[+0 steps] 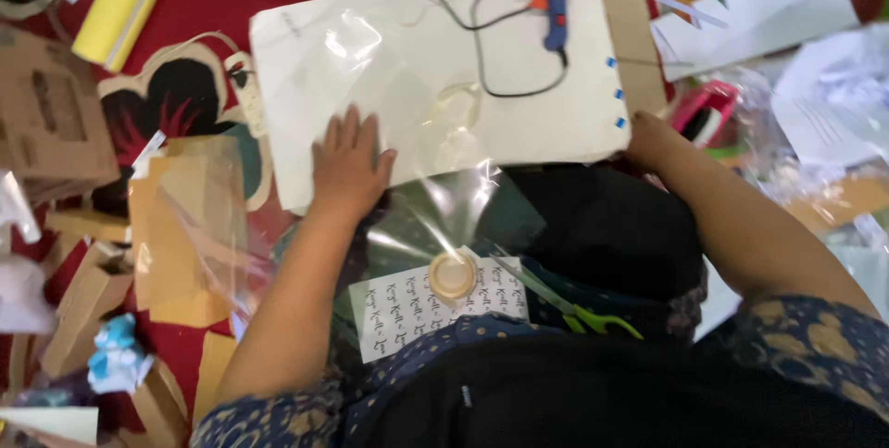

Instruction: The person uses a glue gun and scissors to assemble gift packaging, applying glue to clear plastic wrap and cutting labels.

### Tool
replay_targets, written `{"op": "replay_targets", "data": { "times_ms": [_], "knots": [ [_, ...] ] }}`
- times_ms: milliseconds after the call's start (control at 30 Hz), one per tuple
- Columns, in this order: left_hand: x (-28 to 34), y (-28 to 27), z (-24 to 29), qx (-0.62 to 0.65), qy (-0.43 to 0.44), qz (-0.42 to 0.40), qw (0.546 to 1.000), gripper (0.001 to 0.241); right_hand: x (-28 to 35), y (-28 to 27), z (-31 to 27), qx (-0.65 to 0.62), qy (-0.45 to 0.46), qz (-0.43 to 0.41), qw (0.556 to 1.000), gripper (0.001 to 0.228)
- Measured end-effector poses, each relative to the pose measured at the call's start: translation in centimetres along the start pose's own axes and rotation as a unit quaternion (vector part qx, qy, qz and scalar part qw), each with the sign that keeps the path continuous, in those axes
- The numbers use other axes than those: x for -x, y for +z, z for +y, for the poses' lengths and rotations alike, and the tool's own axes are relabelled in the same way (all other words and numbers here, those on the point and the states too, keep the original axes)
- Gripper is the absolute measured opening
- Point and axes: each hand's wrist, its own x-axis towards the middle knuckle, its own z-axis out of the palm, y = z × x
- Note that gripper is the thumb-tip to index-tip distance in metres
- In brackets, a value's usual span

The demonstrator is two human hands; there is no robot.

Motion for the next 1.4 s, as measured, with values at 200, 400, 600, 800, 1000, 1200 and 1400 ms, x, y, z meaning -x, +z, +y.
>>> {"op": "replay_targets", "data": {
  "times_ms": [200,400,600,800,1000,1200,1400],
  "knots": [
    [-0.5,0.2,-0.4,0.086,0.012,0.013,0.996,0.058,-3.5,-4.6,0.0,-0.037,0.011,0.011,0.999,0.023],
    [-2.0,1.0,-2.1,0.107,0.038,0.009,0.994,0.056,-1.9,-4.5,0.4,-0.080,0.048,-0.013,0.996,0.035],
    [-1.5,-0.5,-1.9,0.112,0.036,0.009,0.993,0.053,1.7,-4.4,1.5,-0.115,0.084,-0.049,0.989,0.048],
    [-2.2,0.1,-2.6,0.120,0.050,-0.015,0.991,0.061,5.5,-5.1,2.5,-0.536,0.386,0.209,0.721,0.017],
    [-1.8,1.1,-3.0,0.185,0.077,0.105,0.974,0.062,6.9,-10.7,4.6,-0.566,0.344,0.515,0.544,0.017],
    [-2.6,4.0,-3.9,0.261,0.108,0.243,0.928,0.052,2.2,-27.8,-0.4,-0.583,0.209,0.392,0.680,0.040],
    [-3.1,5.3,-4.4,0.297,0.099,0.309,0.898,0.027,-7.4,-31.9,-6.8,-0.618,-0.003,0.310,0.723,0.044]
  ]
}}
